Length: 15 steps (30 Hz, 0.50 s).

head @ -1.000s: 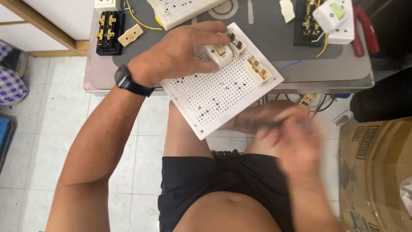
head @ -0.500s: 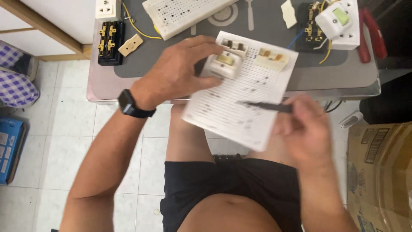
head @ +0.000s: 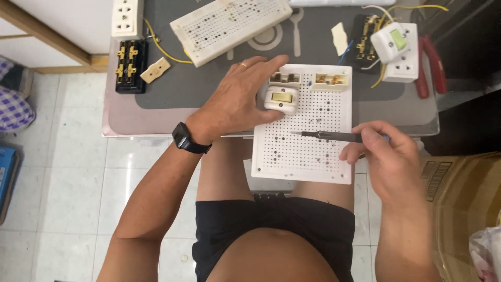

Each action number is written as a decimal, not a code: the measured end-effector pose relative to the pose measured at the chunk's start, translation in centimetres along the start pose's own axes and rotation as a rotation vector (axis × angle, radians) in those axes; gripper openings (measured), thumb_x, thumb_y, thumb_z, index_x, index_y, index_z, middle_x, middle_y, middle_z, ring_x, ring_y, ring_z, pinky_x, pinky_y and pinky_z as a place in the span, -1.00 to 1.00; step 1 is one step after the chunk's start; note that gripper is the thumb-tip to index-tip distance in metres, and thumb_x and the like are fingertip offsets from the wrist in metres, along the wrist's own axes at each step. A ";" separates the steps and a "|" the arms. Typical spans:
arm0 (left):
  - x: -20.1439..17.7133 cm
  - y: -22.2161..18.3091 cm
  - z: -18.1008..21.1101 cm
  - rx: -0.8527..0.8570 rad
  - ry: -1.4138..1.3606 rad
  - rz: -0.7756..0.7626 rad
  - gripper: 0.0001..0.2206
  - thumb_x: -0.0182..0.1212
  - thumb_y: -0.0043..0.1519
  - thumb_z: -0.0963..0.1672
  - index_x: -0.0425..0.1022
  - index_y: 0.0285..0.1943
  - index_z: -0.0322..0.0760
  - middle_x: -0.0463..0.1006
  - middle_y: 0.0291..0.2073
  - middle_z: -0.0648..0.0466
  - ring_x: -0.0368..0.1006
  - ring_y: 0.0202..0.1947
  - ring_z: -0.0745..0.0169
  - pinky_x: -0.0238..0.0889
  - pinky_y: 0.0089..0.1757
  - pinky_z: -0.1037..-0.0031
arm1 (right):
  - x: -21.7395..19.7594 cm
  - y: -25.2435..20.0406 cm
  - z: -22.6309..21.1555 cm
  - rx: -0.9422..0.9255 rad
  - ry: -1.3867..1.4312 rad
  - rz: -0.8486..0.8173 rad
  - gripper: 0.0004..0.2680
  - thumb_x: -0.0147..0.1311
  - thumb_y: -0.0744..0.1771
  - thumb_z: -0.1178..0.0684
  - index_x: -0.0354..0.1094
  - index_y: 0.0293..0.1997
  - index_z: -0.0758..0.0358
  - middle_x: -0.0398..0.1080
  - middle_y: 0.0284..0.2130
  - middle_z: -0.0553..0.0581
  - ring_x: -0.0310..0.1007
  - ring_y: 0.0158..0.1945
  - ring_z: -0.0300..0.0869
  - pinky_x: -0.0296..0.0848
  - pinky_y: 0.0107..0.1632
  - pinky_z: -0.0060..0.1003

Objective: Securing electrical wires and components to a perforated board using a screwdriver.

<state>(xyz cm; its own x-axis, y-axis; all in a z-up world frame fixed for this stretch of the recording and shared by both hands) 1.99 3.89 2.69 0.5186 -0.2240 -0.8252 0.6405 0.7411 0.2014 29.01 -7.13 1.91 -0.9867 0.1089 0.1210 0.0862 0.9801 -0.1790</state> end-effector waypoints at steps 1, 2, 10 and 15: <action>0.0 -0.3 -0.2 -0.018 0.021 0.035 -0.18 0.45 0.05 -0.01 -0.01 0.43 -0.16 0.41 0.14 -0.09 0.12 0.29 -0.25 0.02 0.13 0.00 | 0.7 -0.2 -1.0 0.005 -0.136 0.042 -0.87 -0.09 0.38 0.14 0.34 -0.18 0.42 0.33 -0.67 0.30 0.44 -0.50 -0.02 0.46 -0.16 -0.21; 0.1 -0.7 -0.4 -0.036 0.042 0.071 -0.18 0.46 0.05 -0.01 0.00 0.43 -0.16 0.48 0.07 -0.06 0.17 0.26 -0.30 0.04 0.10 -0.05 | 1.5 -0.4 -1.9 0.011 -0.273 0.084 -0.88 -0.08 0.36 0.16 0.35 -0.19 0.41 0.40 -0.62 0.36 0.47 -0.47 -0.05 0.48 -0.09 -0.24; 2.9 -4.2 -1.2 -0.102 0.032 0.359 -0.20 0.52 0.12 0.02 0.04 0.45 -0.06 0.22 0.35 -0.12 0.04 0.42 -0.31 0.07 0.23 -0.11 | 2.2 -0.3 -5.2 -0.261 -0.489 0.242 -0.91 -0.04 0.46 0.26 0.18 0.06 0.27 0.27 -0.08 0.13 0.59 -0.20 -0.03 0.40 -0.13 -0.50; 3.0 -3.8 0.1 -0.121 -0.030 0.521 -0.43 0.58 0.08 0.02 0.37 0.21 -0.06 0.13 0.36 -0.12 0.00 0.44 -0.29 0.11 0.28 -0.25 | 3.0 2.0 -6.8 -0.475 -0.666 0.029 -0.85 -0.26 0.56 0.20 0.10 0.19 0.56 0.32 0.19 0.48 0.52 -0.10 0.14 0.38 0.05 -0.27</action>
<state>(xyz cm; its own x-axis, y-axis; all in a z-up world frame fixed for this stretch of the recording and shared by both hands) 1.15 0.35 -0.55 0.7677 0.1766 -0.6160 0.2248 0.8259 0.5170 27.21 -3.76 8.56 -0.8451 0.1605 -0.5099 0.0149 0.9606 0.2777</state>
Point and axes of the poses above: each hand's wrist, its own y-axis towards the middle knuckle, its own x-axis out of the palm, z = x × y, the point moved 1 cm from there along y, towards the middle knuckle
